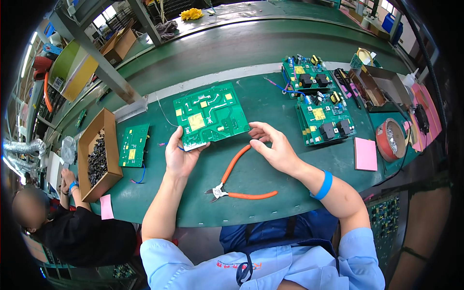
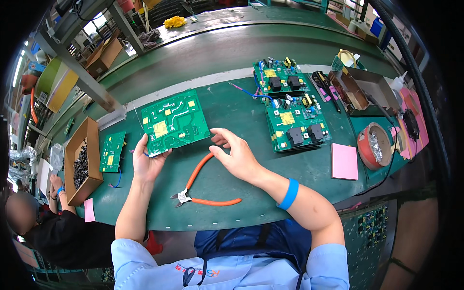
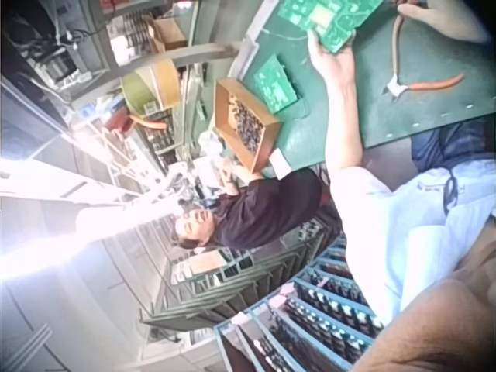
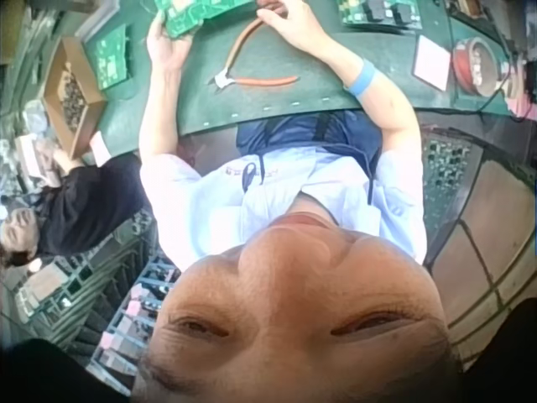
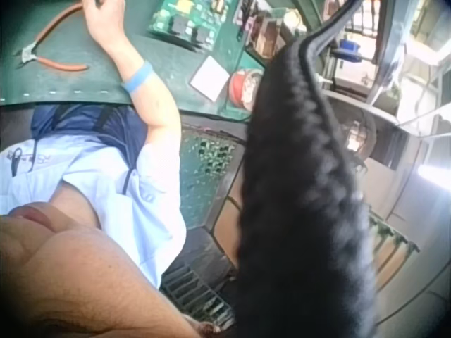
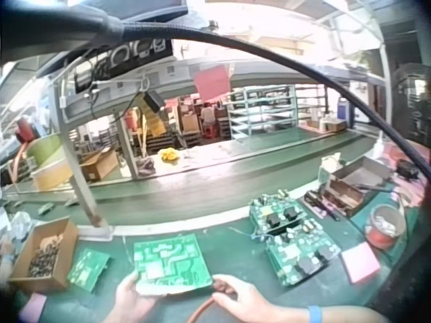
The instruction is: The person assembles green circuit boards at a workbench. They pick up boards, use orange pliers to trim wires or components, and stack the finished boards. The person handles the boards one at a time, flipping them to inspect both sides before placing them in a pile.
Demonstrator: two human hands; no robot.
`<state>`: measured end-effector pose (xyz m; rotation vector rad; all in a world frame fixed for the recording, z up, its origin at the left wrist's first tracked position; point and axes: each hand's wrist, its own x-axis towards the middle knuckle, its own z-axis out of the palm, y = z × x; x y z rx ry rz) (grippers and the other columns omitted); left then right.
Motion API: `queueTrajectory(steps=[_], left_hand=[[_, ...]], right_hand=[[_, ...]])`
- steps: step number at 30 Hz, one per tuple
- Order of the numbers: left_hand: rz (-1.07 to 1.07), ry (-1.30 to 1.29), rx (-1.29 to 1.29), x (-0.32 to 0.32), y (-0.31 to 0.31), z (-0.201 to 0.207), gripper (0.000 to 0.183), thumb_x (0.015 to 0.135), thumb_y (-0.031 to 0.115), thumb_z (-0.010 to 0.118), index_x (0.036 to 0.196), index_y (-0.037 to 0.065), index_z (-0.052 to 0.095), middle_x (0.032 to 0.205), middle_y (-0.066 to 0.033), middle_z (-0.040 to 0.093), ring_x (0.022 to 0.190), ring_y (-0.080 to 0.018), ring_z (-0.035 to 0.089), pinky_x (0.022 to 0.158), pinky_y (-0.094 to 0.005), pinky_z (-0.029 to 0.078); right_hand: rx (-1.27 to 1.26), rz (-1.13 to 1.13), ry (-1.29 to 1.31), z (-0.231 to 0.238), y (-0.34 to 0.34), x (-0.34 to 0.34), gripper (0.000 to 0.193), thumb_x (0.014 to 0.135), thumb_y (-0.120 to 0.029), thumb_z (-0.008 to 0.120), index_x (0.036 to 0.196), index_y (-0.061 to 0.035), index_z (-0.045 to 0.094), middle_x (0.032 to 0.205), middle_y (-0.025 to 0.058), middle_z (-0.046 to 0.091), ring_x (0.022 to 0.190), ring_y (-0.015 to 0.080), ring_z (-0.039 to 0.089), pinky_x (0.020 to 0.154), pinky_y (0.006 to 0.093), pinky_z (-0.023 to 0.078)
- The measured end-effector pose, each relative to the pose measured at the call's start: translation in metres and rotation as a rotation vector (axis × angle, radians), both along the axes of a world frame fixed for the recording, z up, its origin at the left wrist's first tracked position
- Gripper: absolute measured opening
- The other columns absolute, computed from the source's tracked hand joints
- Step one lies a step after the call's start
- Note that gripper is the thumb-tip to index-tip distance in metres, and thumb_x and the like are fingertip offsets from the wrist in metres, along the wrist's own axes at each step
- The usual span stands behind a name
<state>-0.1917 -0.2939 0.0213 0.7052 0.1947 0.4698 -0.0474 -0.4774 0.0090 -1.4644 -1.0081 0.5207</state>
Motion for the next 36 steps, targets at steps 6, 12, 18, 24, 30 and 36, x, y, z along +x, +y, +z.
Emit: queueTrajectory(steps=[6, 12, 18, 24, 30, 36], left_hand=[[-0.111, -0.043, -0.006, 0.003, -0.01, 0.002, 0.039, 0.087, 0.026, 0.028, 0.118, 0.003, 0.035, 0.113, -0.0137, 0.046, 0.098, -0.028, 0.05, 0.073, -0.0416, 0.047], [-0.141, 0.022, 0.057, 0.003, -0.018, 0.006, 0.039, 0.086, 0.028, 0.03, 0.119, 0.005, 0.035, 0.115, -0.0115, 0.046, 0.098, -0.0257, 0.05, 0.077, -0.0415, 0.043], [-0.148, 0.022, 0.072, 0.002, -0.017, 0.004, 0.039, 0.086, 0.028, 0.031, 0.117, 0.005, 0.037, 0.111, -0.0112, 0.049, 0.096, -0.0253, 0.051, 0.077, -0.0416, 0.043], [-0.13, 0.052, 0.07, -0.003, -0.012, 0.002, 0.039, 0.086, 0.027, 0.032, 0.116, 0.004, 0.039, 0.11, -0.0111, 0.05, 0.096, -0.0249, 0.051, 0.077, -0.0413, 0.043], [-0.087, 0.158, 0.071, 0.013, -0.014, -0.005, 0.037, 0.084, 0.028, 0.037, 0.113, 0.005, 0.042, 0.11, -0.0107, 0.05, 0.096, -0.0242, 0.051, 0.077, -0.042, 0.042], [0.125, 0.313, 0.242, -0.016, 0.008, 0.009, 0.046, 0.083, 0.042, 0.035, 0.115, 0.009, 0.041, 0.112, -0.0041, 0.048, 0.099, -0.0177, 0.047, 0.076, -0.0334, 0.04]], right_hand=[[0.033, 0.121, 0.529, 0.004, 0.003, 0.01, 0.038, 0.085, -0.021, 0.045, 0.117, -0.0009, 0.038, 0.102, 0.0103, 0.052, 0.092, 0.0164, 0.051, 0.077, 0.0287, 0.042], [0.038, 0.16, 0.619, 0.004, 0.002, 0.013, 0.032, 0.086, -0.02, 0.041, 0.113, -0.0018, 0.042, 0.097, 0.0075, 0.055, 0.086, 0.0149, 0.054, 0.074, 0.0266, 0.043], [0.014, 0.164, 0.633, 0.004, 0.001, 0.012, 0.031, 0.086, -0.019, 0.041, 0.112, -0.002, 0.043, 0.095, 0.007, 0.056, 0.083, 0.0142, 0.055, 0.071, 0.0258, 0.043], [0.014, 0.172, 0.64, -0.001, 0.004, 0.009, 0.03, 0.086, -0.018, 0.04, 0.111, -0.0011, 0.043, 0.093, 0.0072, 0.056, 0.082, 0.0137, 0.055, 0.07, 0.0247, 0.044], [0.056, 0.154, 0.675, 0.006, -0.007, 0.017, 0.031, 0.085, -0.02, 0.044, 0.109, 0.0002, 0.043, 0.093, 0.0095, 0.056, 0.083, 0.0168, 0.056, 0.071, 0.0286, 0.046], [0.115, 0.231, 0.801, -0.007, 0.025, 0.003, 0.02, 0.08, -0.012, 0.045, 0.094, 0.0012, 0.046, 0.08, 0.0091, 0.056, 0.063, 0.0184, 0.06, 0.055, 0.0283, 0.051]])
